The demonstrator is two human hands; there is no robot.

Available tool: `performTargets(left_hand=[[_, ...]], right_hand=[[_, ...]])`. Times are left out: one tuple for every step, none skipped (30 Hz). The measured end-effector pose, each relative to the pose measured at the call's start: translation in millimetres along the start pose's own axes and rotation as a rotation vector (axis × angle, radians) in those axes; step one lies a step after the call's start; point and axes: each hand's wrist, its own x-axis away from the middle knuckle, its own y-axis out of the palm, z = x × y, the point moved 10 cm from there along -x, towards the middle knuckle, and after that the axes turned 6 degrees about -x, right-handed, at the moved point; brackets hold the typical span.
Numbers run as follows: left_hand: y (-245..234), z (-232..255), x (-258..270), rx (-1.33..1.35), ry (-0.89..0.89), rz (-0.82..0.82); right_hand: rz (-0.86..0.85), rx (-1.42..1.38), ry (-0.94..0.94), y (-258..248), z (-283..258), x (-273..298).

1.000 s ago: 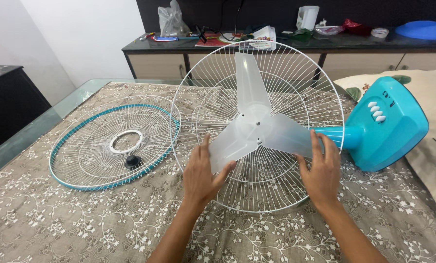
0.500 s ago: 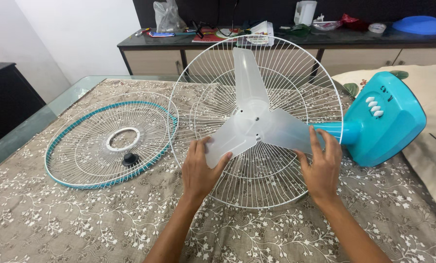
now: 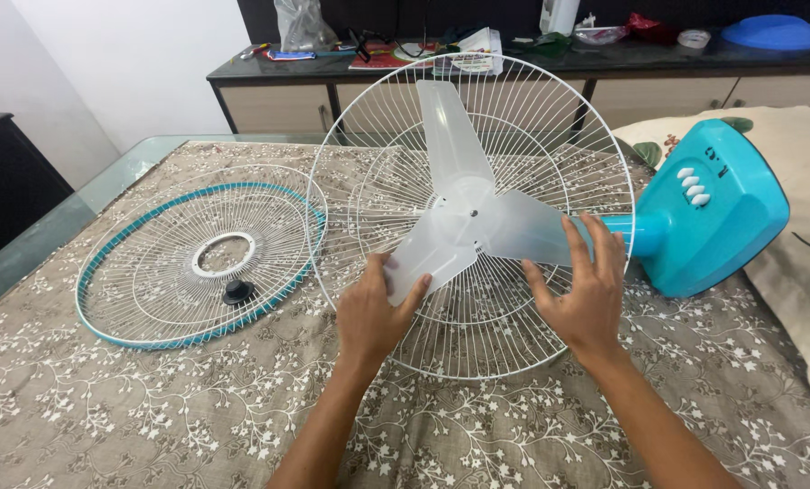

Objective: The person disassembles a teal table fan by removing the front grille, unscrewing the blade nut, detaching the fan blades, and then removing the rear grille and motor housing. A screwdriver is used to loosen a screw in the motor housing.

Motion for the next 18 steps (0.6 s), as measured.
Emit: performTargets(left_hand=[[3, -1, -1, -0.006, -0.001, -0.007], [5, -2, -2, -0.012, -0.001, -0.014], [8, -4, 1, -0.017, -0.005, -0.03], [12, -8, 3, -0.023, -0.027, -0.063], [17, -11, 3, -0.026, -0.045, -0.09], [21, -13, 2, -0.03, -0.063, -0.118], [22, -13, 1, -0.028, -0.057, -0.113], [22, -13, 1, -0.025, -0.05, -0.108], [21, -14, 3, -0.027, -0.048, -0.107], [18, -12, 4, -0.024, -0.031, -0.082], [16, -10, 4, -0.021, -0.014, -0.054], [14, -8, 2, -0.019, 0.004, -0.027], [13, -9, 3, -0.015, -0.003, -0.029], [13, -10, 4, -0.012, -0.009, -0.031], [14, -10, 4, -0.009, -0.014, -0.036], [15, -13, 2, -0.006, -0.031, -0.054], [18, -14, 2, -0.002, -0.05, -0.074], [19, -16, 4, 0.001, -0.068, -0.093]], right_hand=[[-0.013, -0.03, -0.017, 3, -5, -7], [-0.027, -0.06, -0.034, 8, -10, -16], [-0.047, -0.09, -0.045, 12, -15, -22], [-0.078, -0.08, -0.07, 19, -19, -31], [-0.105, -0.067, -0.099, 28, -22, -46], [-0.131, -0.053, -0.128, 35, -25, -60], [-0.206, -0.085, -0.057, 47, -18, -74], [-0.28, -0.117, 0.014, 58, -11, -86], [-0.358, -0.153, 0.087, 69, -5, -93], [-0.427, -0.217, 0.186, 78, 2, -97], [-0.495, -0.282, 0.281, 88, 9, -100], [-0.564, -0.347, 0.377, 98, 16, -100], [-0.591, -0.363, 0.4, 102, 18, -101], [-0.619, -0.379, 0.423, 105, 19, -100], [-0.645, -0.394, 0.449, 109, 22, -98], [-0.642, -0.432, 0.443, 109, 21, -97], [-0.64, -0.468, 0.439, 108, 22, -95], [-0.637, -0.504, 0.434, 108, 21, -93]])
